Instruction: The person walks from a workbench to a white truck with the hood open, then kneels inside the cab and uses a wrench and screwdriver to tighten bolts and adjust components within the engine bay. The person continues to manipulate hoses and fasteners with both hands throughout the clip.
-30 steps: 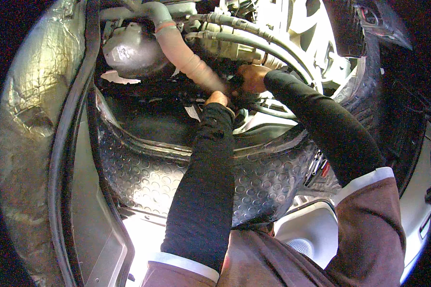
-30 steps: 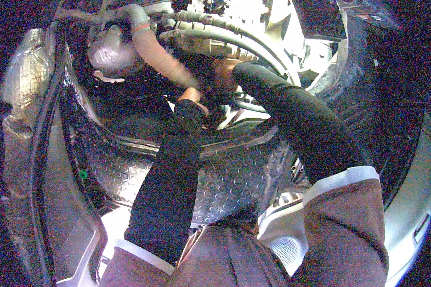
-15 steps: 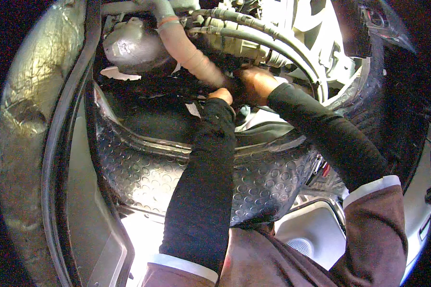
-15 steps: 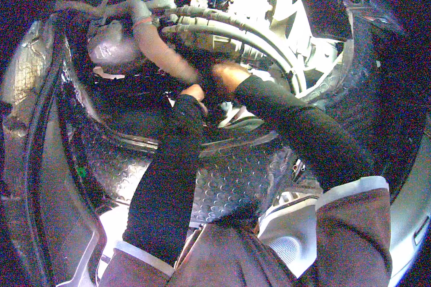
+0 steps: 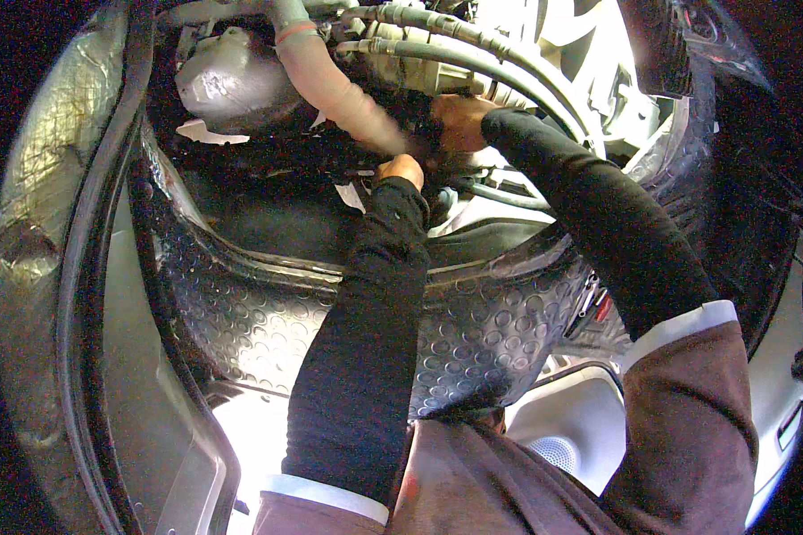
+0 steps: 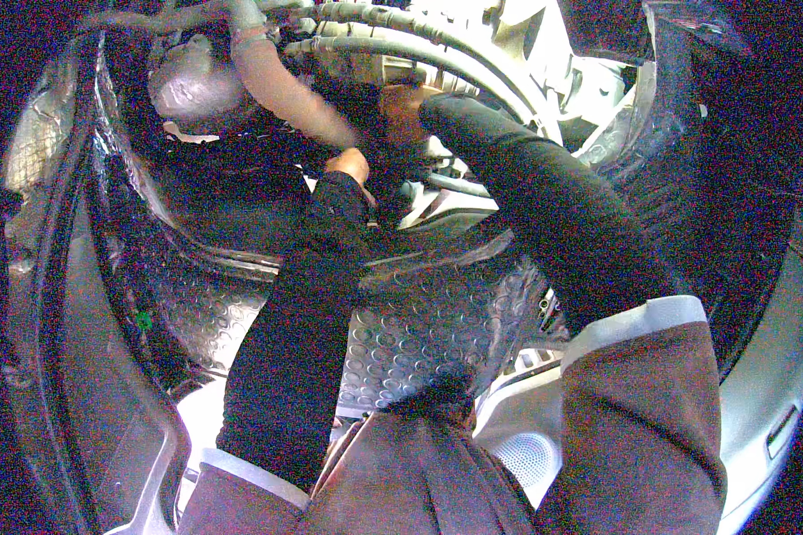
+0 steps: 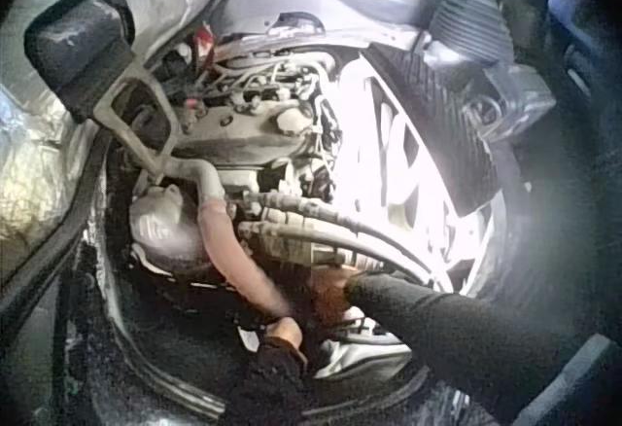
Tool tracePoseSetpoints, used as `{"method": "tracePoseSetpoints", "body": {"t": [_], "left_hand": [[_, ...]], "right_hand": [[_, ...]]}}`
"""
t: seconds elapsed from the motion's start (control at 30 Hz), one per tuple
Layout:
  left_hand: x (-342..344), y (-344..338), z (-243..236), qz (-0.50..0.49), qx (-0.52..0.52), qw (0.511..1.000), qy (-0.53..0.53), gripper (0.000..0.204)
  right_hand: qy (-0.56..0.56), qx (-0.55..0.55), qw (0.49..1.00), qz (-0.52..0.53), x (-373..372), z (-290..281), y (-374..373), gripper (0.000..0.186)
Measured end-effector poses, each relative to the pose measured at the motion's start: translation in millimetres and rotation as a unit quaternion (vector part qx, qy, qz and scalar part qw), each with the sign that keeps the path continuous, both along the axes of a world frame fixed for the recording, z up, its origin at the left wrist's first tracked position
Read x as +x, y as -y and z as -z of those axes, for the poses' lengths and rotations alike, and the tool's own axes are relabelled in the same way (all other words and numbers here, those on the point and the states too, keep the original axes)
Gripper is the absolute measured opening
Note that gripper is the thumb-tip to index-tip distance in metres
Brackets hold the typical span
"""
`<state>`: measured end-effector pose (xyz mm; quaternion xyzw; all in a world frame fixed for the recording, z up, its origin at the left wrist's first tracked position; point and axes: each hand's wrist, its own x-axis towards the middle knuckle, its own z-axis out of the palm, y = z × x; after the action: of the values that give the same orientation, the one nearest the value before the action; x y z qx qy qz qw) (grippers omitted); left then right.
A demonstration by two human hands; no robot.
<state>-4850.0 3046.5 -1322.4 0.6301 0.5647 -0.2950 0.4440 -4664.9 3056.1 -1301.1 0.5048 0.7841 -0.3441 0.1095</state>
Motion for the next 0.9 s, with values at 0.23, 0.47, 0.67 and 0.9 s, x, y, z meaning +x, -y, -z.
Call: {"method": "tracePoseSetpoints", "body": {"t": [0.23,0.47,0.67,0.9], "left_hand": [[-32,-4,-1,0.009,0.031,0.999,-0.019,0.064],[-36,-12,14,-0.262,-0.070,0.956,0.111,0.067],[-22,-4,13,-0.084,-0.025,0.996,0.028,0.063],[-24,-3,11,0.014,0.014,0.999,-0.034,0.059]], "right_hand": [[-0.015,-0.092,0.994,0.049,-39,-72,24,0.032],[-0.038,0.123,0.985,0.114,-65,-75,43,0.008],[-0.077,0.072,0.983,0.151,-40,-63,34,0.019],[-0.024,0.033,0.995,0.092,-26,-34,9,0.031]]}}
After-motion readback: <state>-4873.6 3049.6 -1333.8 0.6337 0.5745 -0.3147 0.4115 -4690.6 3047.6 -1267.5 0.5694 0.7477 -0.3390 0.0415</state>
